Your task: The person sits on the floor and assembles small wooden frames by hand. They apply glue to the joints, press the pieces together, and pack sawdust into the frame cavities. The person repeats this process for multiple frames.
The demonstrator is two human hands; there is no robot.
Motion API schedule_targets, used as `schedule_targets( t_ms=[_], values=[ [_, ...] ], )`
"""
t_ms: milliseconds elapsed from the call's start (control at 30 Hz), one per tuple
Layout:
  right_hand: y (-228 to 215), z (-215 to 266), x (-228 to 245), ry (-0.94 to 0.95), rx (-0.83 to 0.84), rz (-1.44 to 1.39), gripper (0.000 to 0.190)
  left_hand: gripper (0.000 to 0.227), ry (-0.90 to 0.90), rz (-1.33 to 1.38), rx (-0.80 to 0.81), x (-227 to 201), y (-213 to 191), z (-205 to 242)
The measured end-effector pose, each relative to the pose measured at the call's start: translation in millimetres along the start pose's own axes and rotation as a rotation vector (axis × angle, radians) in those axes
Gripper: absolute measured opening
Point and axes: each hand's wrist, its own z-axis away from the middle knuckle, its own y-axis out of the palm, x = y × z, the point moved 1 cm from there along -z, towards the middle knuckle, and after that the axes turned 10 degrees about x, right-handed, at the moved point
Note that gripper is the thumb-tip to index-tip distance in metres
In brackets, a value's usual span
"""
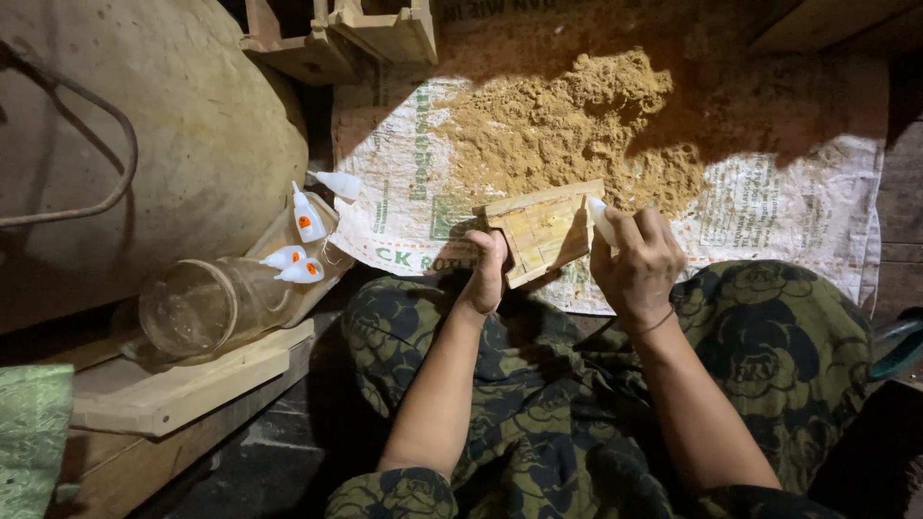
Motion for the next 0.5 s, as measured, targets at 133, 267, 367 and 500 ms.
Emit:
schedule_targets(
  t_ms=[133, 267, 367, 500],
  values=[
    [0.3, 0.2, -3.2, 0.013, -0.006, 0.022, 0.017, 0.07, -0.033, 0.057, -0.022, 14.3, 4.1, -4.8],
    [3.5, 2.3, -9.0, 0.022, -0.018, 0.01, 0.015, 0.07, -0.032, 0.159, -0.043, 15.7, 4.9, -6.9],
    [3.4, 3.2, -11.7, 0.024, -0.027, 0.04, 0.016, 0.072, -0.033, 0.104, -0.045, 1.8, 4.1, -5.2],
    [10.7, 9.7, -20.4, 0.099, -0.003, 0.085, 0.017, 0.074, -0.069, 0.062, -0.053, 4.9, -0.2, -2.8]
  ],
)
